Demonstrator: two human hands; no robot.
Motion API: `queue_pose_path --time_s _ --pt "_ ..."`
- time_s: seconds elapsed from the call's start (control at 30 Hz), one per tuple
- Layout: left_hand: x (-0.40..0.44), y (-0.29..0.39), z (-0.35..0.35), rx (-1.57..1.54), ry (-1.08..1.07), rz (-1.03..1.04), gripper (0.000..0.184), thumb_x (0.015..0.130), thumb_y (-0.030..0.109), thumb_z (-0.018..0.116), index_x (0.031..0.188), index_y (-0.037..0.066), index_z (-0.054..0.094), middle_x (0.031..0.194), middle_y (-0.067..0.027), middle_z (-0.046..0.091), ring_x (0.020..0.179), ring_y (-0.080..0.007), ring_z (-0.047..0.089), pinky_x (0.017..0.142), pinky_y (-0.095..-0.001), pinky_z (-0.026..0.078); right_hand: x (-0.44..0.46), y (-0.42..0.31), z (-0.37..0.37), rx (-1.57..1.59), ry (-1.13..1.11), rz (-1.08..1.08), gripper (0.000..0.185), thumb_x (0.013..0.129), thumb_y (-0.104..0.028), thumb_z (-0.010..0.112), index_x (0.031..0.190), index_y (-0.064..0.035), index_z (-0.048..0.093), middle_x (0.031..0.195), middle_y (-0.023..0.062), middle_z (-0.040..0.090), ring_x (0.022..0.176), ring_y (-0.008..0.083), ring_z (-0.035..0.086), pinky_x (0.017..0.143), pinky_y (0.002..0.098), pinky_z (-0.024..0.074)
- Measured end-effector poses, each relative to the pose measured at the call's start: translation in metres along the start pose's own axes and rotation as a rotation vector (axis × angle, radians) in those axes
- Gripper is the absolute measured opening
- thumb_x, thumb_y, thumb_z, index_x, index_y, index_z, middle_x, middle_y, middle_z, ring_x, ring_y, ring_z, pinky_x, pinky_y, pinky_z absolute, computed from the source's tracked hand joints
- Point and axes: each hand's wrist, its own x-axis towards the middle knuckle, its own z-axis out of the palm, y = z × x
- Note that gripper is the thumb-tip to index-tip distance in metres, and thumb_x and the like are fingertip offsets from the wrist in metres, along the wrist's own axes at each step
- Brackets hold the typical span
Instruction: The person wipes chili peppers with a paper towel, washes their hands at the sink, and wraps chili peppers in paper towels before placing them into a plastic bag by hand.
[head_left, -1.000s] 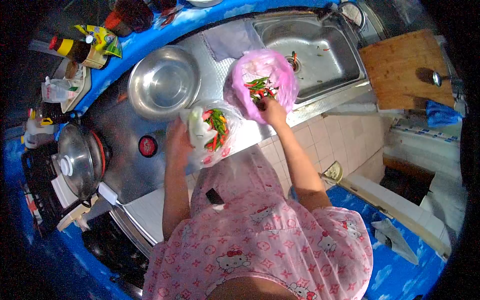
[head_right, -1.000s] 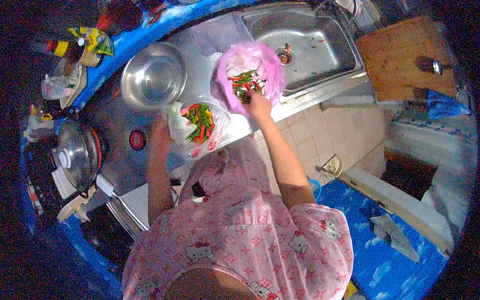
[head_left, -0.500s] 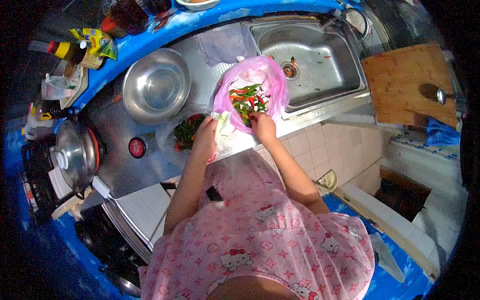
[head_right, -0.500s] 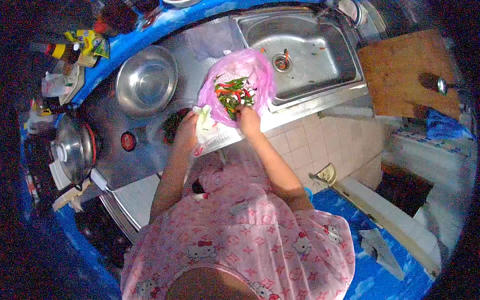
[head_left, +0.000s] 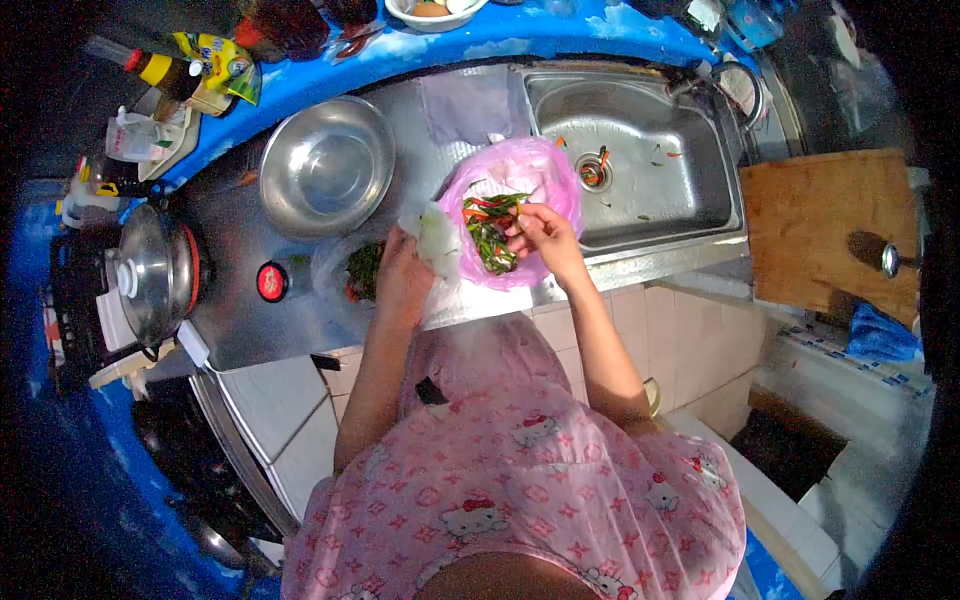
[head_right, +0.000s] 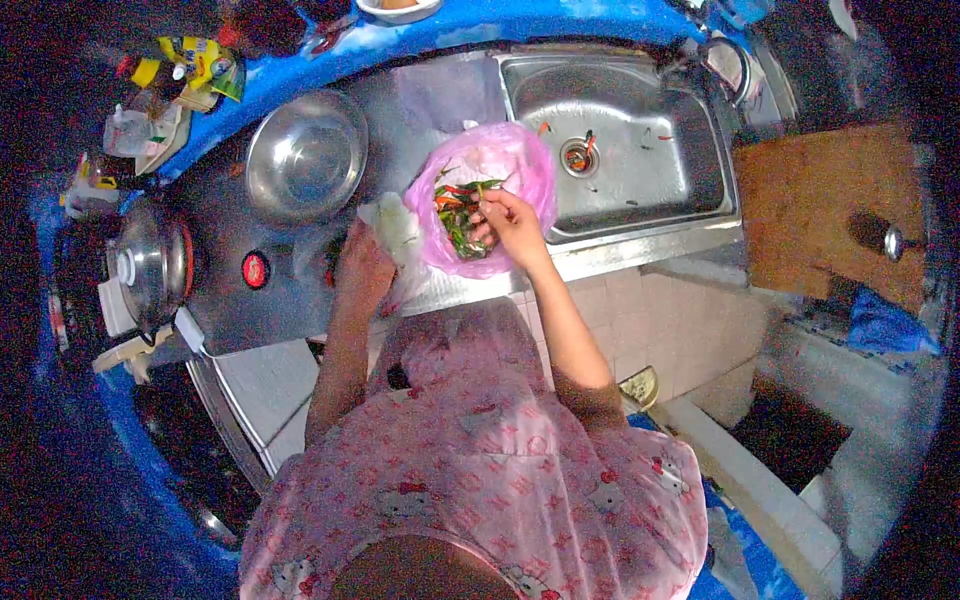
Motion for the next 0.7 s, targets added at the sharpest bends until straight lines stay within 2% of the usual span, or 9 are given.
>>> queue_pose_path --time_s 0.1,0.17,0.27,0.33,0.37,0.47,0.5,0.6,0.7 --pt "0.006 0.005 0.04 0.036 -0.075 -0.097 0.028 0.089 0.01 0.038 0.116 0.004 0.039 0.116 -0.0128 0.048 0.107 -0.0242 0.047 0.096 -0.038 0.035 -0.01 -0.031 0.007 0.038 -0.123 -0.09 0.02 0.085 -0.003 0.049 0.105 0.0006 0.054 0.081 0.0068 0.061 0.062 0.0081 0.056 0.055 0.0192 0.0439" --pt "0.006 0.006 0.064 0.064 -0.122 -0.167 0.029 0.09 0.01 0.037 0.118 0.004 0.037 0.119 -0.0143 0.046 0.111 -0.0254 0.044 0.099 -0.0386 0.031 -0.018 -0.048 0.021 -0.026 -0.123 -0.153 0.021 0.085 -0.006 0.052 0.105 0.0016 0.054 0.079 0.0056 0.06 0.06 0.0074 0.053 0.054 0.0199 0.0434" --pt "0.004 0.002 0.089 -0.067 -0.034 -0.093 0.032 0.089 0.008 0.037 0.12 0.004 0.033 0.119 -0.016 0.045 0.111 -0.0258 0.045 0.098 -0.0392 0.033 -0.024 -0.059 0.034 -0.129 -0.036 -0.218 0.022 0.081 -0.003 0.057 0.103 0.0027 0.054 0.075 0.0024 0.058 0.057 0.0061 0.049 0.052 0.0202 0.0421" --pt "0.004 0.0 0.094 -0.081 -0.093 -0.027 0.035 0.086 0.002 0.042 0.12 0.004 0.033 0.117 -0.0158 0.047 0.11 -0.024 0.046 0.095 -0.0386 0.036 -0.026 -0.061 0.033 -0.285 0.055 -0.253 0.025 0.079 -0.001 0.06 0.103 0.0021 0.055 0.074 0.0014 0.058 0.057 0.0054 0.049 0.051 0.02 0.0418" --pt "0.004 -0.002 0.094 -0.064 -0.086 -0.018 0.035 0.085 0.001 0.043 0.119 0.004 0.034 0.116 -0.0156 0.047 0.109 -0.0238 0.046 0.094 -0.038 0.037 -0.028 -0.061 0.032 -0.456 0.133 -0.319 0.023 0.074 0.0 0.064 0.096 -0.0001 0.06 0.075 0.0039 0.061 0.057 0.008 0.052 0.052 0.0217 0.0429" --pt "0.004 -0.005 0.099 -0.009 -0.083 -0.015 0.036 0.083 0.0 0.048 0.116 0.004 0.036 0.115 -0.0147 0.049 0.107 -0.0223 0.048 0.093 -0.0355 0.038 -0.034 -0.073 0.036 -0.717 0.21 -0.576 0.015 0.071 0.0 0.065 0.086 -0.0012 0.063 0.075 0.0074 0.062 0.057 0.0124 0.055 0.053 0.024 0.044" --pt "0.004 -0.004 0.101 0.009 -0.082 -0.016 0.036 0.082 0.0 0.05 0.115 0.004 0.036 0.114 -0.0144 0.049 0.106 -0.0217 0.049 0.093 -0.0346 0.038 -0.036 -0.077 0.038 -0.781 0.218 -0.622 0.012 0.07 0.001 0.064 0.081 -0.0015 0.064 0.078 0.0102 0.061 0.06 0.0188 0.057 0.055 0.0257 0.0449" --pt "-0.001 -0.002 0.109 0.028 0.014 -0.004 0.032 0.081 0.002 0.053 0.111 0.003 0.04 0.109 -0.0134 0.053 0.1 -0.0201 0.052 0.089 -0.0324 0.04 -0.038 -0.072 0.039 -0.799 0.207 -0.732 0.01 0.072 -0.004 0.061 0.082 -0.0037 0.064 0.081 0.0108 0.06 0.072 0.0281 0.059 0.063 0.0337 0.0473" --pt "0.001 -0.001 0.102 0.203 0.076 0.015 0.026 0.083 0.006 0.052 0.107 0.002 0.044 0.104 -0.0127 0.055 0.095 -0.0193 0.055 0.086 -0.0326 0.043 -0.042 -0.074 0.043 -0.78 0.196 -0.689 0.01 0.073 -0.003 0.059 0.081 -0.0037 0.064 0.081 0.0112 0.06 0.074 0.029 0.059 0.064 0.0343 0.0472"
